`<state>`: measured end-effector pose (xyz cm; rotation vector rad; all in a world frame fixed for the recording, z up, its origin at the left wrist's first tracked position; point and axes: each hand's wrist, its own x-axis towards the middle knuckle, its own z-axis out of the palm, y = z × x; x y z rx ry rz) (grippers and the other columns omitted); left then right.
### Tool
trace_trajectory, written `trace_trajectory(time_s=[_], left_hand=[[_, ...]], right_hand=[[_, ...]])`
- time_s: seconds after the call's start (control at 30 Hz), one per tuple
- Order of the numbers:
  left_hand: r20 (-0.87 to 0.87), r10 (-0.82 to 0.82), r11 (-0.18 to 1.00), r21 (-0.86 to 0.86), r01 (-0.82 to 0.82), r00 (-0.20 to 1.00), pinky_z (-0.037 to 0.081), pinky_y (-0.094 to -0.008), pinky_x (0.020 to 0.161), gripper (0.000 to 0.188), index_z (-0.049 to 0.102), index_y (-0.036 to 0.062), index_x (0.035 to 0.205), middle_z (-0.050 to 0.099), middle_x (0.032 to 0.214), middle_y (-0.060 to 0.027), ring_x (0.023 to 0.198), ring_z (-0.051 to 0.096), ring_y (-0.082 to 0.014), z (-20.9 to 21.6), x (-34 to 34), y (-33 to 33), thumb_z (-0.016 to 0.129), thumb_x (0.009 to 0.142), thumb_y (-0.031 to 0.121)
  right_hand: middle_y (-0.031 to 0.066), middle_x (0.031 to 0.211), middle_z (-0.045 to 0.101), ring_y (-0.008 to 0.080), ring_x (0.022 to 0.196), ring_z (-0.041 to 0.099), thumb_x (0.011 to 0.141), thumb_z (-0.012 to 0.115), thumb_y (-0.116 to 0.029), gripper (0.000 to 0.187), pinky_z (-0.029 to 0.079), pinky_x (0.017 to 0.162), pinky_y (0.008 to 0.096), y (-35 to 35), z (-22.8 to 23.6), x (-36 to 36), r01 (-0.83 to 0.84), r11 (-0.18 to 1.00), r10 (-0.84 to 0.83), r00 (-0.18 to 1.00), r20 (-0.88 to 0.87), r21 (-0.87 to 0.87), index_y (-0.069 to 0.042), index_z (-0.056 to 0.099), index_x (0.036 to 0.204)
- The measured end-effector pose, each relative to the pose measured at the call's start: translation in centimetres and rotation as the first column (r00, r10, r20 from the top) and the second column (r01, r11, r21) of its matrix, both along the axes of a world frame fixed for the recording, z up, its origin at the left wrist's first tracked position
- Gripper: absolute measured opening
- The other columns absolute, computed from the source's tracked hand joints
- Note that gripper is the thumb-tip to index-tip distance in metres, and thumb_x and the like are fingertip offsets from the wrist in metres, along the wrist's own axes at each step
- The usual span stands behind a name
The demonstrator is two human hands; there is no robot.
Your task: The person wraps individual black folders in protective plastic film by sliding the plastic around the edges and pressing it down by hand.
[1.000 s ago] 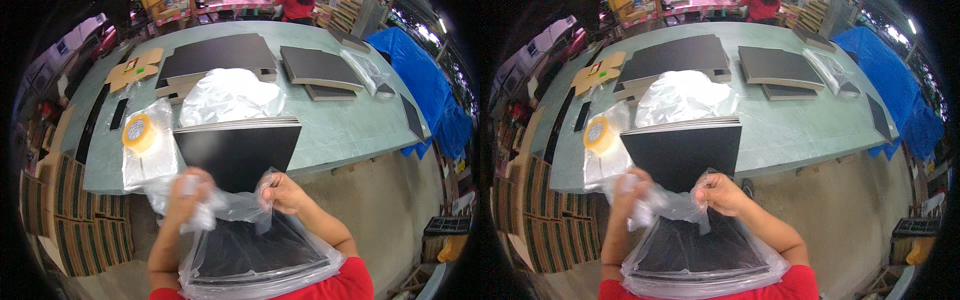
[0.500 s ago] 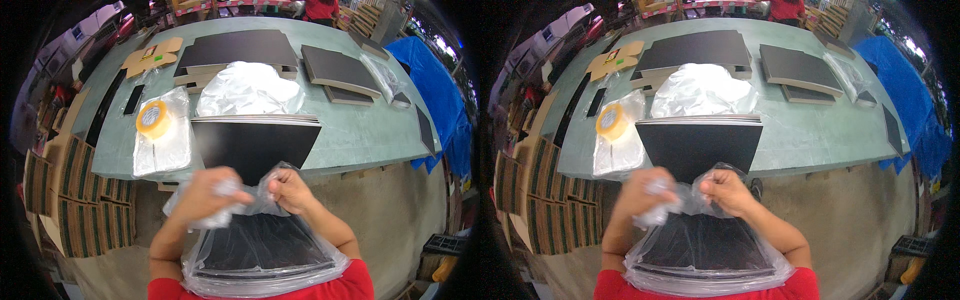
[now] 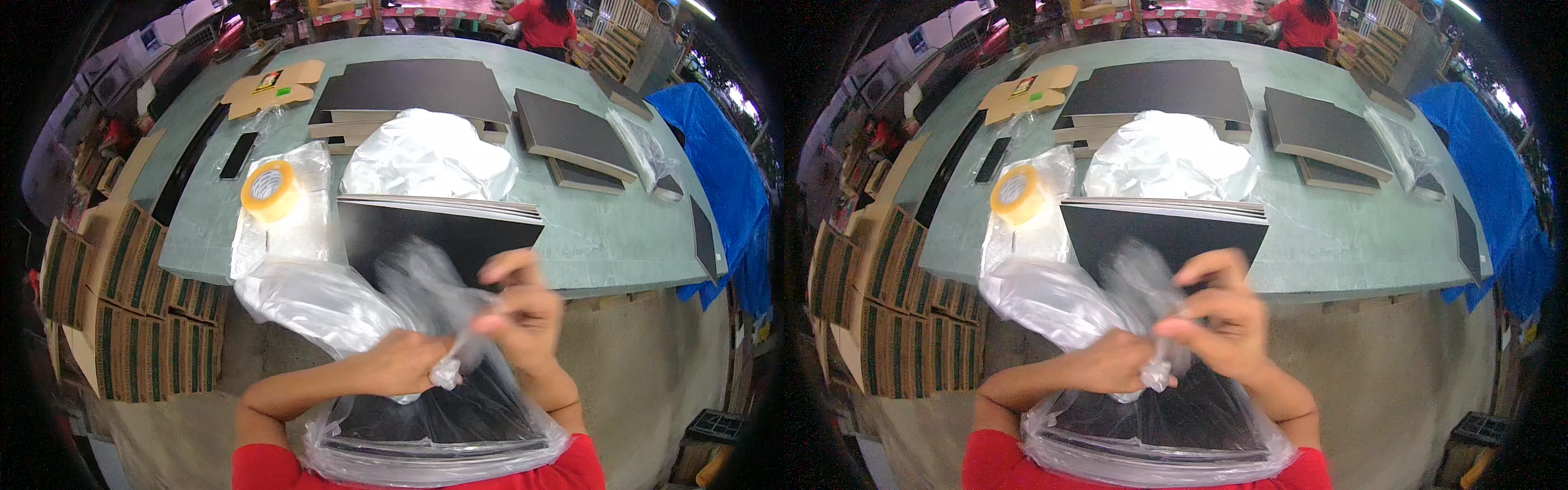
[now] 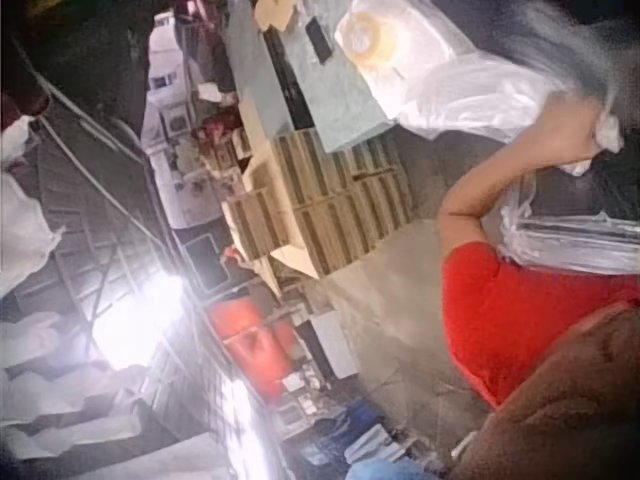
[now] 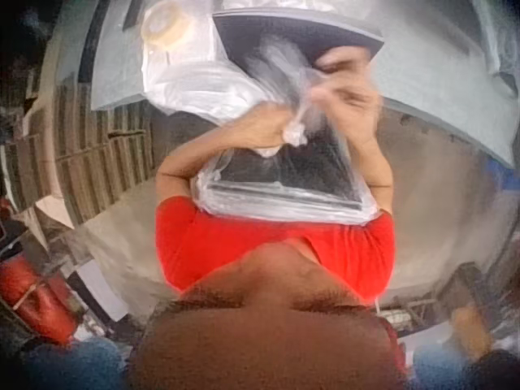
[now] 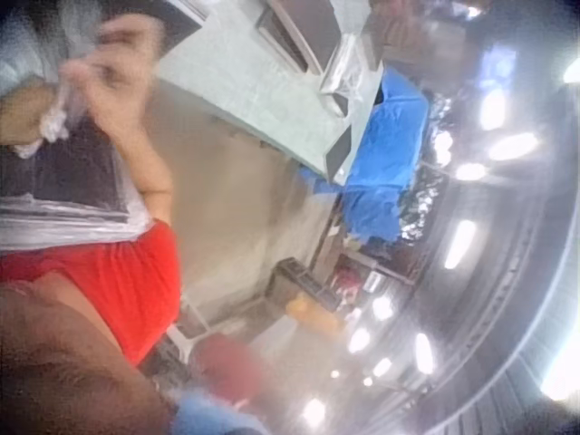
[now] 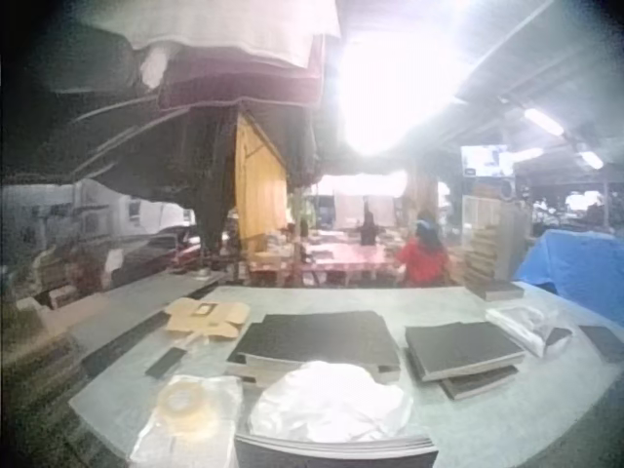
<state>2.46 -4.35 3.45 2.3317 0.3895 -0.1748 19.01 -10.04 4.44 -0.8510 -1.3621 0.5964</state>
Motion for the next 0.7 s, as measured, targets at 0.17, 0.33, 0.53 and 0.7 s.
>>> trace_trajectory(time_s=[0.17, 0.33, 0.53, 0.7], left_hand=[[0.468, 0.576, 0.738, -0.650, -0.181, 0.671, 0.042, -0.0241, 0.061, 0.013, 0.054, 0.0013, 0.081, 0.056, 0.067, -0.0044, 0.068, 0.053, -0.0079, 0.3, -1.8, 2.1, 0.057, 0.073, 0.011], [0.240, 0.550, 0.632, -0.746, -0.210, 0.800, 0.040, -0.0223, 0.066, 0.014, 0.054, -0.0007, 0.081, 0.055, 0.071, -0.0006, 0.070, 0.049, -0.0070, -0.5, -1.0, 3.7, 0.053, 0.082, 0.014], [0.283, 0.018, 0.704, -0.684, 0.189, 0.959, 0.043, -0.0233, 0.057, 0.028, 0.055, -0.0005, 0.095, 0.057, 0.081, -0.0062, 0.071, 0.052, -0.0081, 1.5, -3.5, 6.1, 0.061, 0.076, 0.019], [0.555, -0.069, 0.590, -0.648, 0.483, 0.829, 0.045, -0.0311, 0.057, 0.023, 0.057, 0.0016, 0.087, 0.060, 0.073, -0.0090, 0.063, 0.056, -0.0199, 1.8, -4.5, 7.1, 0.062, 0.070, 0.016]], right_hand=[[0.0125, 0.095, 0.053, 0.0191, 0.095, 0.051, 0.062, 0.071, -0.019, 0.046, 0.038, 0.082, 0.0294, 0.5, 0.5, 0.1, -0.107, 0.914, 0.215, 0.946, 0.243, -0.391, -0.002, 0.053, 0.100], [0.0098, 0.083, 0.058, 0.0191, 0.070, 0.056, 0.077, 0.055, -0.020, 0.024, 0.046, 0.063, 0.0298, 0.0, -5.1, 1.6, -0.699, 0.563, 0.331, 0.680, -0.655, -0.441, -0.001, 0.054, 0.092], [0.0131, 0.097, 0.054, 0.0218, 0.096, 0.050, 0.076, 0.057, -0.034, 0.040, 0.041, 0.080, 0.0371, -1.9, -2.5, 2.3, -0.742, 0.513, 0.447, 0.661, -0.603, -0.432, -0.003, 0.053, 0.100], [0.0203, 0.098, 0.055, 0.0324, 0.088, 0.055, 0.073, 0.052, -0.015, 0.030, 0.043, 0.076, 0.0435, -0.4, -2.1, 2.8, -0.972, 0.229, 0.840, 0.220, -0.497, -0.045, 0.000, 0.054, 0.099]])
